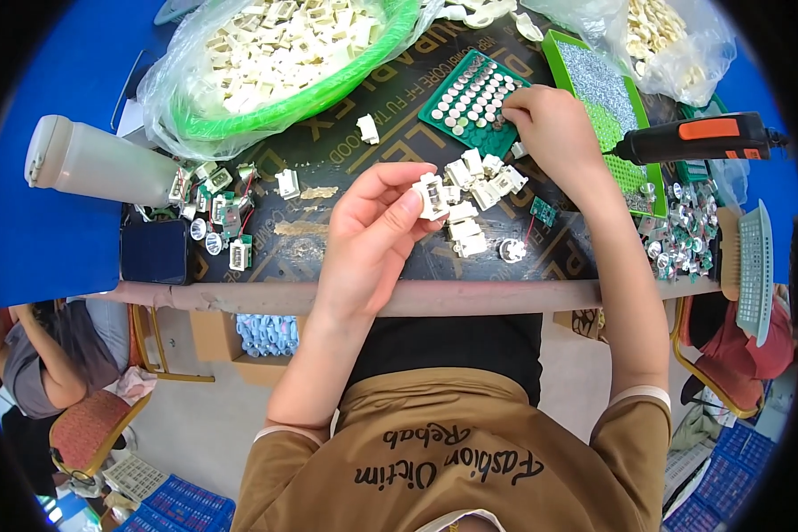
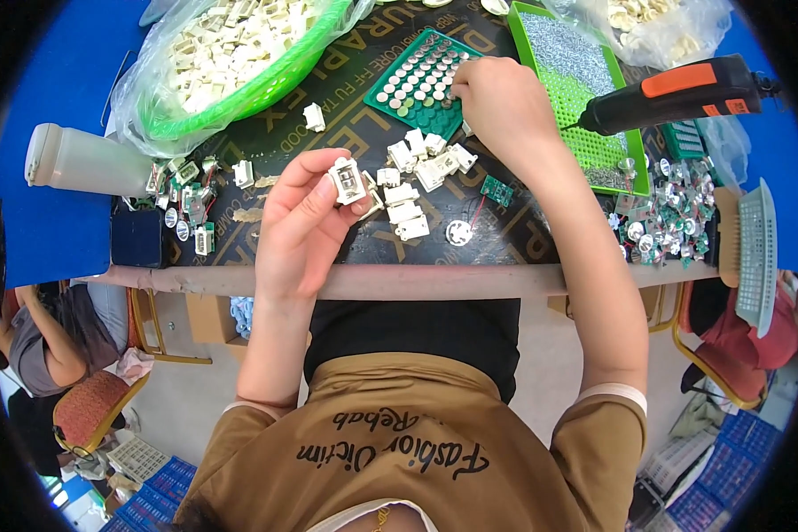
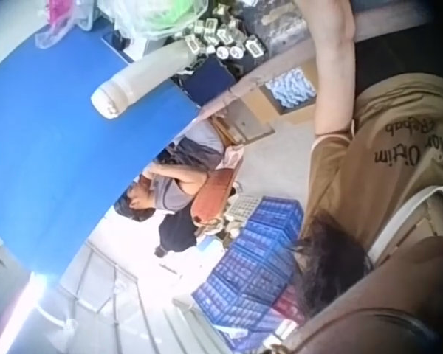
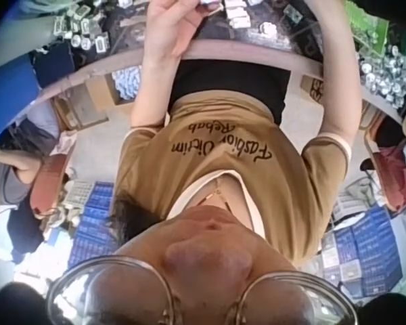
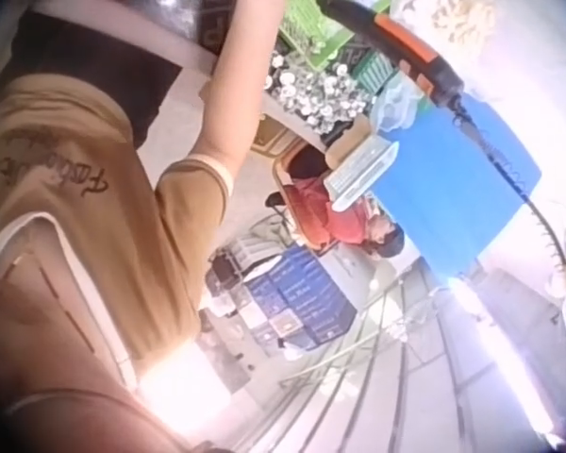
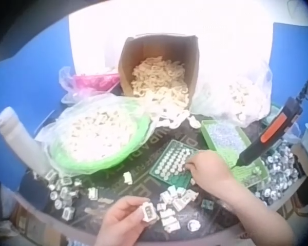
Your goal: Assembling small plastic components by manually inserting metal parts into housings.
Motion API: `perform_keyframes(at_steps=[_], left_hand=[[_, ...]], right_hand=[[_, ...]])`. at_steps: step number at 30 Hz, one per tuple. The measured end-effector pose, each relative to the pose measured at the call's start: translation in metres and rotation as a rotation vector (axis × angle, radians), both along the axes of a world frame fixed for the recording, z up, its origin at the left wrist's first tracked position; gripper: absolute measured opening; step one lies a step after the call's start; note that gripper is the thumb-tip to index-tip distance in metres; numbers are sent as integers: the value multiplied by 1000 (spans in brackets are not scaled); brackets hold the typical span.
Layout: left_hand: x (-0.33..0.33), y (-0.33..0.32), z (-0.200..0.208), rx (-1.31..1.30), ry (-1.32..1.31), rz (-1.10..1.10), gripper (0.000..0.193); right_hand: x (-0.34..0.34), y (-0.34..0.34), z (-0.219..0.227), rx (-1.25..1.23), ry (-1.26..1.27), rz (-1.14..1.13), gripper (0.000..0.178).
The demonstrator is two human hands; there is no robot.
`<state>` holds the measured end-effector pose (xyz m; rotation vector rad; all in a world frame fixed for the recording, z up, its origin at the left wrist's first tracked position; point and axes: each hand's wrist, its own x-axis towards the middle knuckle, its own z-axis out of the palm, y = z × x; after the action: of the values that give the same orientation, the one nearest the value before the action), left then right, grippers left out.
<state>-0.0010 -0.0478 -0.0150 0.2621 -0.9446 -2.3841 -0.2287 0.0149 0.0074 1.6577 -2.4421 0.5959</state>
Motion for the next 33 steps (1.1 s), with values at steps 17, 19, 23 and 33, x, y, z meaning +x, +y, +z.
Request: perform_keyframes(at_steps=[17, 19, 23, 33], left_hand=[[3, -2, -5, 67, 68, -48, 24], [1, -2, -6, 79, 58, -78, 23], [1, 0, -5, 91, 58, -83, 23], [4, 1, -7, 14, -21, -8, 20]], right_hand=[[86, 28, 36, -493, -147, 302, 7], [92, 30, 28, -539, -22, 344, 12], [98, 27, 22, -547, 91, 395, 18], [90, 22, 17, -546, 76, 511, 11]])
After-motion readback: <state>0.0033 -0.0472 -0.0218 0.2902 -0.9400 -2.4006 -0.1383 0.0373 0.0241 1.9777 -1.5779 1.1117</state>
